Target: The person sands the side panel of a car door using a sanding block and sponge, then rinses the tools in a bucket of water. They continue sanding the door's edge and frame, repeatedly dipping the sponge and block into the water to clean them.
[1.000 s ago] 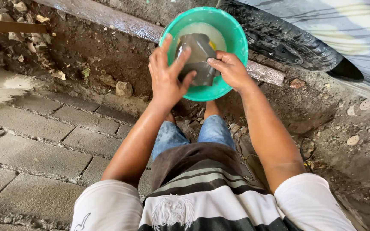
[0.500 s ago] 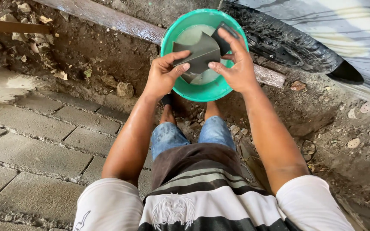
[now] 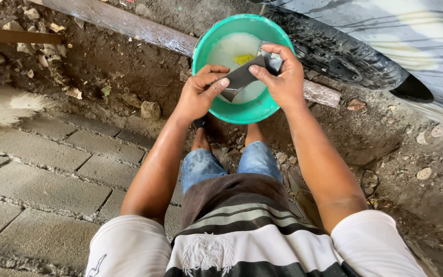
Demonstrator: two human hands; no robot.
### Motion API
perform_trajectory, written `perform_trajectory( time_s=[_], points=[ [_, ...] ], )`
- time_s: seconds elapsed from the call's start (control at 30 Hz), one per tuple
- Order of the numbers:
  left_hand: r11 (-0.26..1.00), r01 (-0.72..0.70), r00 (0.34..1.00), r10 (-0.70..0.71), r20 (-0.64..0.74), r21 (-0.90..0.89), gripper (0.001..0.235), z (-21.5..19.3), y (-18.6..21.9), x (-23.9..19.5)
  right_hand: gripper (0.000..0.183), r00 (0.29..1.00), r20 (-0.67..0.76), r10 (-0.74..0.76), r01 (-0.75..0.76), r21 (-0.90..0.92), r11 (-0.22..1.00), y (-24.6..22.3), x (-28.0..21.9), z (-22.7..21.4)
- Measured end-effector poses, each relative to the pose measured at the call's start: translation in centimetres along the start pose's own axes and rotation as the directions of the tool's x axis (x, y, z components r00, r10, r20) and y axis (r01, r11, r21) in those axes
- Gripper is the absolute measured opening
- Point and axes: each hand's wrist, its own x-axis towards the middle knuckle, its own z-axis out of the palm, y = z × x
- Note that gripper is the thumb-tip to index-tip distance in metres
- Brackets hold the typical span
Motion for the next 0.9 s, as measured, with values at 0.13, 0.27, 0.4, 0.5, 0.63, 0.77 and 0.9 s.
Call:
perform_trajectory(
  time_s=[0.13, 0.27, 0.4, 0.5, 0.63, 0.77, 0.9],
  points=[
    [0.999, -0.049, 0.998, 0.05, -0.047, 0.019, 0.024, 0.9, 0.8, -0.9, 0.02, 0.99, -0.079, 0.12, -0.129, -0.109, 0.986, 1.4, -0.3, -0.6],
    [0.992, 0.012, 1.0, -0.015, -0.025, -0.129, 0.04, 0.1, -3.0, -0.9, 0.015, 0.993, 0.12, 0.013, 0.017, -0.246, 0.969, 1.3, -0.5, -2.0],
    [0.934, 0.18, 0.984, -0.169, 0.063, -0.308, 0.06, -0.2, -2.6, 3.0, 0.015, 0.952, 0.304, 0.038, 0.031, -0.22, 0.975, -1.6, -0.1, -2.2],
    [0.935, 0.211, 0.963, -0.149, 0.225, -0.284, 0.073, 0.3, 0.3, 4.9, 0.024, 0.922, 0.374, 0.098, 0.022, -0.304, 0.953, -3.1, 0.3, -2.0],
    [0.996, 0.071, 0.984, -0.062, 0.168, -0.048, 0.055, 0.3, 0.4, 5.1, 0.022, 0.938, 0.342, 0.062, 0.12, -0.486, 0.866, -3.1, 0.6, -2.5],
    [0.995, 0.034, 0.999, -0.035, 0.011, 0.093, 0.025, 0.5, 0.4, 4.5, 0.026, 0.926, 0.363, 0.1, 0.1, -0.492, 0.865, -3.4, 0.6, -2.4],
    [0.964, 0.098, 0.995, -0.103, 0.01, 0.249, 0.021, 0.3, 3.1, 4.2, 0.022, 0.922, 0.357, 0.152, 0.061, -0.521, 0.851, -3.4, 1.3, -1.7]
  ],
)
